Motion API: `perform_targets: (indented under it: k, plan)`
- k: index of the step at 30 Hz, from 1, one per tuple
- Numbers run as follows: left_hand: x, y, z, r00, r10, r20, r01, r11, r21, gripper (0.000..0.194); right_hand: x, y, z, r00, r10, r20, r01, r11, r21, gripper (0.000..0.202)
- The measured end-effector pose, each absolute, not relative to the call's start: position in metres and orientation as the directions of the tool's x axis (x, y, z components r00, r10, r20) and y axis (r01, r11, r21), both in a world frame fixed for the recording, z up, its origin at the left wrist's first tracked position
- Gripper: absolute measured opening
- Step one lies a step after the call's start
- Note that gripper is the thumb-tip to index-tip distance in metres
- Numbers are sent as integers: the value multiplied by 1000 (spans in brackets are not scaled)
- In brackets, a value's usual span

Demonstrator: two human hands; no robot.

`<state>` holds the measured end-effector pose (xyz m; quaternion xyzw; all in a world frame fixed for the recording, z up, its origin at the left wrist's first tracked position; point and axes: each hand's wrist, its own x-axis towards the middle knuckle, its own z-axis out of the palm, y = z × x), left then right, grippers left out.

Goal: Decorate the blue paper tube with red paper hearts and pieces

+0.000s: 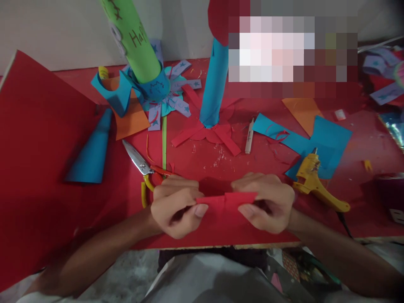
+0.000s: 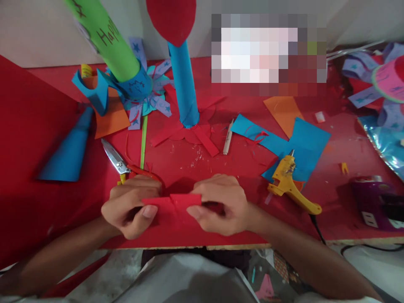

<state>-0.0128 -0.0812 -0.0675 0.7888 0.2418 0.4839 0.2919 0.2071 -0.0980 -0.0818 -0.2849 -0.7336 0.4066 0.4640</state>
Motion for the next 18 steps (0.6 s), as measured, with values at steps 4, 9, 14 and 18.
perform_targets:
  k: [4,9,14,18]
  plan:
    - [-12,-78,-71,289,750,595,110,-643,758,34,207,-91,-66,-332,928,167,187,238,-953,37]
    - [-11,-78,-79,228,872,432,143,-469,871,44,201,-87,-68,-234,972,31,145,66,-987,44]
    - [-10,-75,-80,229,879,417,115,-450,886,43,201,-89,-73,-211,977,30,122,57,-991,46]
    - [-4,-68,-81,238,837,494,102,-527,844,40,204,-91,-75,-164,983,80,138,103,-985,49]
